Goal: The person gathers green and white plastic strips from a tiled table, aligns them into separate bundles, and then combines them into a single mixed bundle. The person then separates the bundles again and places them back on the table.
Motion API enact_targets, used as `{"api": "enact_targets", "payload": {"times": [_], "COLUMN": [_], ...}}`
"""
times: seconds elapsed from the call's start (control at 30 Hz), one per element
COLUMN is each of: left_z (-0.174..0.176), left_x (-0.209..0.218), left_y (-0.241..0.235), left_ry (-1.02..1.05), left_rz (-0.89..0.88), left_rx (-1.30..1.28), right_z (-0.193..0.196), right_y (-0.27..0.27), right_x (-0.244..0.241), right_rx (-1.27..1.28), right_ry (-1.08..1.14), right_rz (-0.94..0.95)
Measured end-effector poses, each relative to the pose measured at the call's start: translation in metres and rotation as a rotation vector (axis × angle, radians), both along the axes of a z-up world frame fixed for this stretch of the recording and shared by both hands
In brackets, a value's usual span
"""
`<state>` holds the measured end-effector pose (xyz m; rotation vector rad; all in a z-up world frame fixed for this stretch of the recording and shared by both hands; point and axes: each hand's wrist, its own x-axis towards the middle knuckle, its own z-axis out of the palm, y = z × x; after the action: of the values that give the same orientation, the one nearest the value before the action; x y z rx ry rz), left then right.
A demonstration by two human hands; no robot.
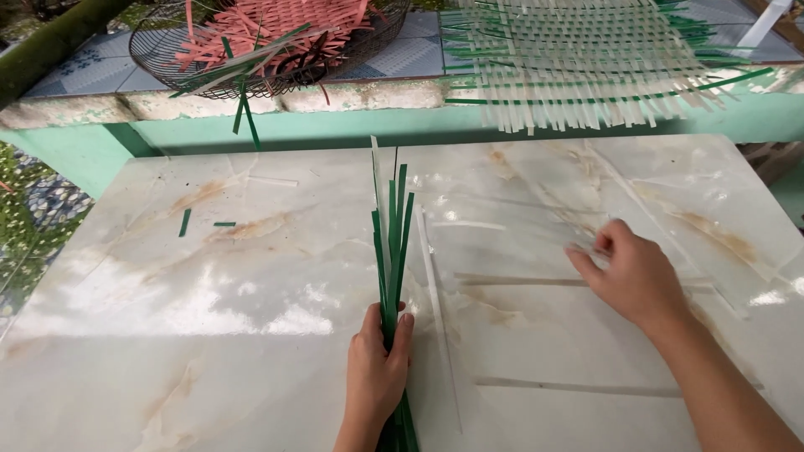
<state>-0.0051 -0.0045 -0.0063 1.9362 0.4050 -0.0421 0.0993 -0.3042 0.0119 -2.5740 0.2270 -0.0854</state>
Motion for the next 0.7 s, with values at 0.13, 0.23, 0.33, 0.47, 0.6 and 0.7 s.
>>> {"api": "enact_targets", "payload": {"times": [0.13, 0.23, 0.33, 0.47, 0.6, 0.7], "left_z": [0.006, -0.001, -0.002, -0.001, -0.005, -0.006], "left_x": [0.003, 0.004, 0.006, 0.008, 0.006, 0.008], "left_y": [-0.003, -0.003, -0.005, -0.006, -0.006, -0.005], "left_ry": [0.091, 0.067, 0.103, 0.116, 0.107, 0.092], "left_rz": [0.052, 0.057, 0.064, 0.074, 0.08, 0.083], "left_rx": [-0.013, 0.006, 0.039, 0.032, 0.06, 0.07], "right_z": [-0.003, -0.016, -0.023, -0.039, -0.039, -0.045], "right_y": [0.023, 0.036, 0.043, 0.034, 0.029, 0.023], "right_x": [0.046, 0.066, 0.076, 0.086, 0.086, 0.085], "right_rx": [-0.039, -0.109, -0.14, -0.132, -0.25, -0.396], "right_ry": [0.033, -0.074, -0.06, -0.038, -0.033, -0.005], "right_rz": [-0.004, 0.134, 0.141, 0.088, 0.219, 0.315]}}
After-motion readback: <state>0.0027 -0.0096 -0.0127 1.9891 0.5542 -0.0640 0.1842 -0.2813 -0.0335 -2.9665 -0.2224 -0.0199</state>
